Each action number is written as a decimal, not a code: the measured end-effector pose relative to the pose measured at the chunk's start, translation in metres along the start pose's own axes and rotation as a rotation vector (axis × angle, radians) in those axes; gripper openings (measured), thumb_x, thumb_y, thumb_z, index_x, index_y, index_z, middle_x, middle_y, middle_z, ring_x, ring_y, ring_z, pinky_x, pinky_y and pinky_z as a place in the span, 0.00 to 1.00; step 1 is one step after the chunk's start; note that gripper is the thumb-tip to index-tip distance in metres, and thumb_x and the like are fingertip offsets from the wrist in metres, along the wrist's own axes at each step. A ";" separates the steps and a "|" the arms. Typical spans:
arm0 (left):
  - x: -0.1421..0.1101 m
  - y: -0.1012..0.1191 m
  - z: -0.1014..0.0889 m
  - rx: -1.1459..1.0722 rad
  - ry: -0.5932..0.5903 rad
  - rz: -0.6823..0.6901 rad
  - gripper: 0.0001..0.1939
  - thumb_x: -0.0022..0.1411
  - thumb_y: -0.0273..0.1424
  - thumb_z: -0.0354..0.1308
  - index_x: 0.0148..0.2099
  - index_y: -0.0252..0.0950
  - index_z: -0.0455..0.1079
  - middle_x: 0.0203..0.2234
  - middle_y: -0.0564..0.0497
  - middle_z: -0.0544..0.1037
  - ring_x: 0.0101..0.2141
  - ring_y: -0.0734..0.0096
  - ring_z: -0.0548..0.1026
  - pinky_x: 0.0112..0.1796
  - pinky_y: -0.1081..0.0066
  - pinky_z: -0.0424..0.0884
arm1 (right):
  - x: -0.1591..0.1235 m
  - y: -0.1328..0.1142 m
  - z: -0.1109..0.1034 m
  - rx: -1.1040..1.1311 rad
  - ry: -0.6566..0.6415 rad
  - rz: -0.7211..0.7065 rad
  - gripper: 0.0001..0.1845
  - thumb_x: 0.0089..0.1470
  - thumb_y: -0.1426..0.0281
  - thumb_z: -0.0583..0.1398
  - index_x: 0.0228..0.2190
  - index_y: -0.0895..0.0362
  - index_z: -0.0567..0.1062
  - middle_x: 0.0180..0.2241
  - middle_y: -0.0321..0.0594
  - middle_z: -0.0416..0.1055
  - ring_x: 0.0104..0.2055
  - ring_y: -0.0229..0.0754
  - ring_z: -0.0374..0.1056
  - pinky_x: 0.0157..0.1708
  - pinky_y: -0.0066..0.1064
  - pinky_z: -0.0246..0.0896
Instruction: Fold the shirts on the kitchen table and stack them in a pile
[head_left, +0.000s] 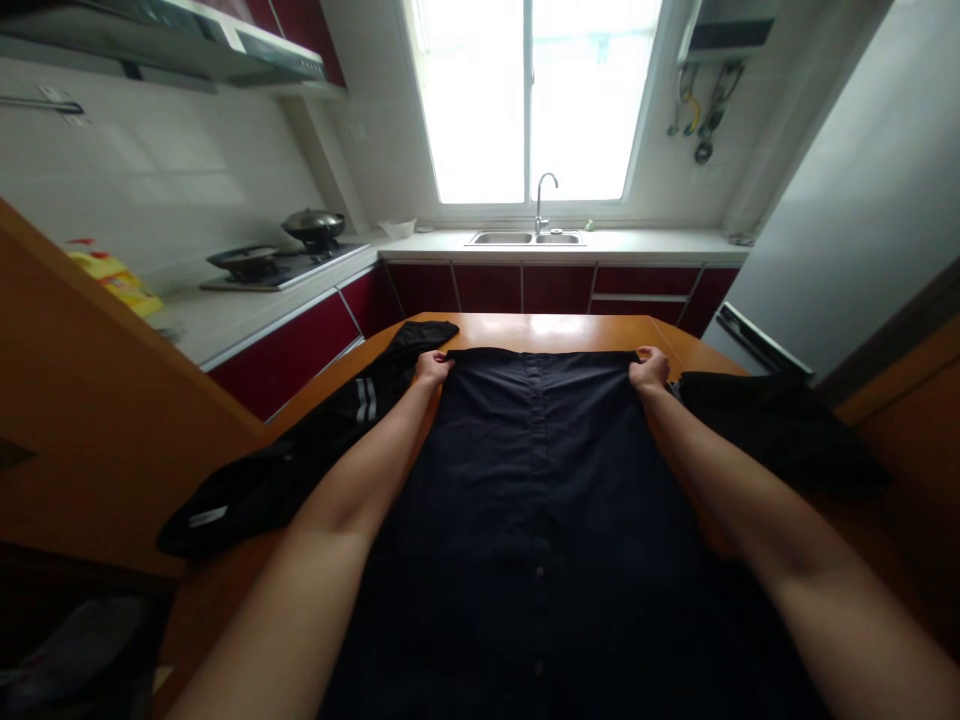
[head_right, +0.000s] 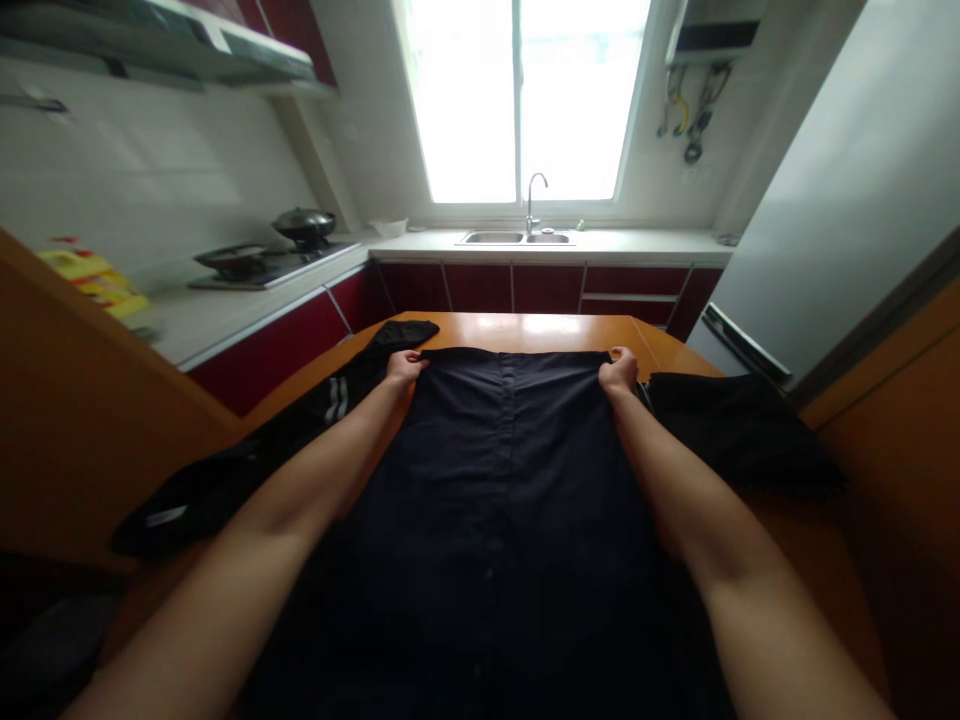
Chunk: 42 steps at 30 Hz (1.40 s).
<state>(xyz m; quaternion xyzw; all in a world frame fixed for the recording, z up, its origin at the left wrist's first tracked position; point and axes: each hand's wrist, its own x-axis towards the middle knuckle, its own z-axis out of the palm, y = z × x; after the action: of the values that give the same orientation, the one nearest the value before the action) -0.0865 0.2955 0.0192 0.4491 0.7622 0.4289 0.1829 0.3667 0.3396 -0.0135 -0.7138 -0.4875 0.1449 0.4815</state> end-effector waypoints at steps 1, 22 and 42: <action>0.002 -0.001 0.000 0.027 0.008 0.009 0.10 0.57 0.28 0.66 0.42 0.32 0.74 0.36 0.45 0.81 0.39 0.63 0.78 0.41 0.69 0.73 | 0.003 -0.004 0.003 -0.006 -0.010 -0.017 0.25 0.43 0.79 0.61 0.47 0.60 0.75 0.37 0.45 0.76 0.40 0.46 0.72 0.49 0.36 0.66; -0.071 0.016 0.084 0.676 -0.460 0.638 0.31 0.72 0.49 0.36 0.73 0.47 0.50 0.71 0.53 0.49 0.70 0.54 0.45 0.65 0.44 0.41 | -0.097 -0.045 0.056 -0.474 -0.689 -0.595 0.32 0.66 0.58 0.49 0.66 0.59 0.58 0.71 0.49 0.46 0.72 0.48 0.40 0.68 0.49 0.29; -0.092 0.044 0.120 0.678 -0.438 0.622 0.33 0.72 0.41 0.36 0.72 0.30 0.49 0.71 0.41 0.48 0.70 0.57 0.45 0.66 0.51 0.42 | -0.107 -0.071 0.086 -0.543 -0.693 -0.619 0.32 0.66 0.63 0.43 0.67 0.62 0.55 0.71 0.50 0.44 0.73 0.50 0.38 0.68 0.55 0.31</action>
<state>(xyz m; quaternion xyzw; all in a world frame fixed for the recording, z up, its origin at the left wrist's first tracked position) 0.0650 0.2870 -0.0222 0.7683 0.6325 0.0873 0.0461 0.2175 0.3012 -0.0258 -0.5459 -0.8255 0.0918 0.1107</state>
